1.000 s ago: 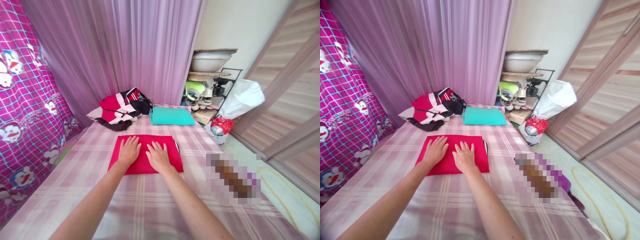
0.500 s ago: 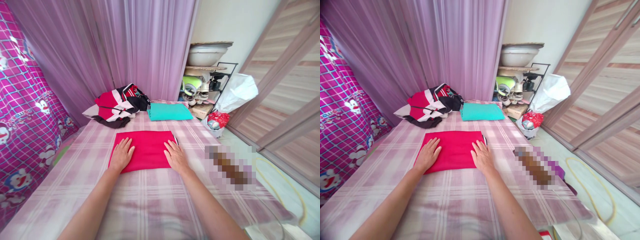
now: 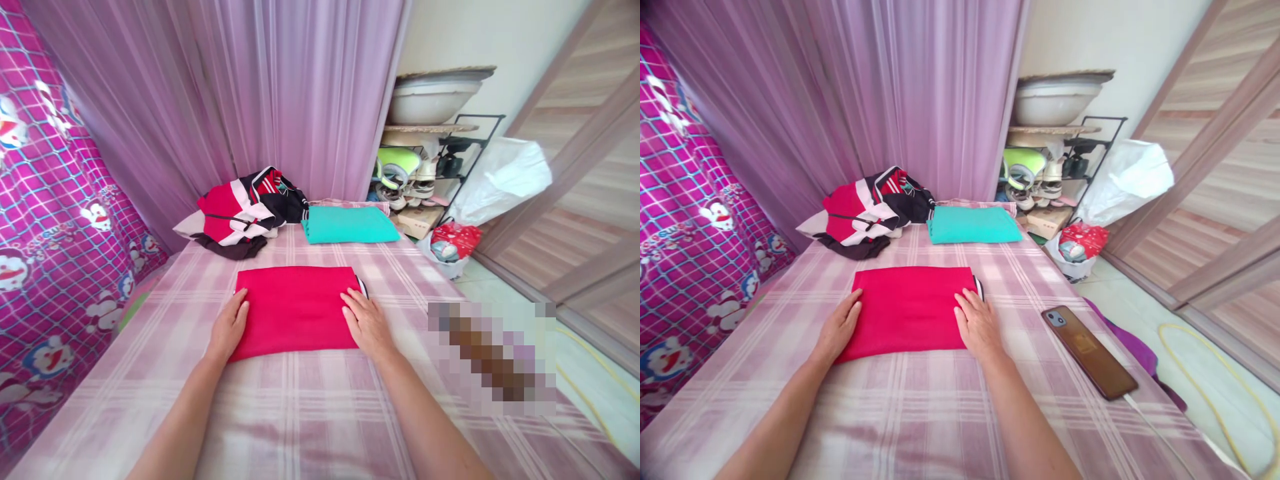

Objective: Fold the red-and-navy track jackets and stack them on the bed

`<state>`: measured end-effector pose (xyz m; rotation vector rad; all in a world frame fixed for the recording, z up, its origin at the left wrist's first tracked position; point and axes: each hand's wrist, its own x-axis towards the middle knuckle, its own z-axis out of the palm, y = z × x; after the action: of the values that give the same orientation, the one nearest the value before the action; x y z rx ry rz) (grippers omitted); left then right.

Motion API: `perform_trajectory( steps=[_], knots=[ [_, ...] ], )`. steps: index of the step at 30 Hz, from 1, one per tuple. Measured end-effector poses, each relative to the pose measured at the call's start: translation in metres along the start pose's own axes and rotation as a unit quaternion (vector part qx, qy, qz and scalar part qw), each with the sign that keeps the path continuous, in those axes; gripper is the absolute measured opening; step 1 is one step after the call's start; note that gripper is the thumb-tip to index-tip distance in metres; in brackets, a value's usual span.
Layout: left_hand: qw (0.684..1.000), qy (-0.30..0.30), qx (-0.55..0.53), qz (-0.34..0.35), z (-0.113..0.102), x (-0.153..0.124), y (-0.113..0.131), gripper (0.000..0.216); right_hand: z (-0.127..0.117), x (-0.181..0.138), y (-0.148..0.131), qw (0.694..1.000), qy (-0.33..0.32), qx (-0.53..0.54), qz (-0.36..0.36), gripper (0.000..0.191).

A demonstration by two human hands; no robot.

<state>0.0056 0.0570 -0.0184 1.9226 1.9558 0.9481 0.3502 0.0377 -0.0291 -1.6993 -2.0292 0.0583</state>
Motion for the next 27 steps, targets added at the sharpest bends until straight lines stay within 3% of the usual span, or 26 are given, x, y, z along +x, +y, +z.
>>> perform_trajectory(
  steps=[5,8,11,15,19,27],
  knots=[
    [0.994,0.033,0.102,-0.012,-0.016,-0.006,-0.006,0.052,-0.020,0.002,0.011,0.996,0.024,-0.023,0.088,0.040],
    [0.973,0.013,0.224,-0.044,-0.031,-0.014,-0.003,0.056,-0.033,0.001,0.015,0.983,-0.011,-0.084,0.160,0.044],
    [0.952,-0.020,0.292,-0.088,-0.042,-0.021,0.005,0.054,-0.041,-0.001,0.014,0.977,-0.054,-0.111,0.172,0.046],
    [0.951,-0.059,0.279,-0.119,-0.045,-0.021,0.014,0.045,-0.042,0.000,0.008,0.974,-0.093,-0.100,0.181,0.043],
    [0.957,-0.076,0.237,-0.147,-0.042,-0.016,0.018,0.035,-0.037,0.001,0.006,0.977,-0.087,-0.086,0.174,0.035],
    [0.977,-0.022,0.178,-0.118,-0.037,-0.021,0.036,0.023,-0.036,0.000,-0.002,0.986,-0.010,-0.109,0.126,0.031]
  ],
)
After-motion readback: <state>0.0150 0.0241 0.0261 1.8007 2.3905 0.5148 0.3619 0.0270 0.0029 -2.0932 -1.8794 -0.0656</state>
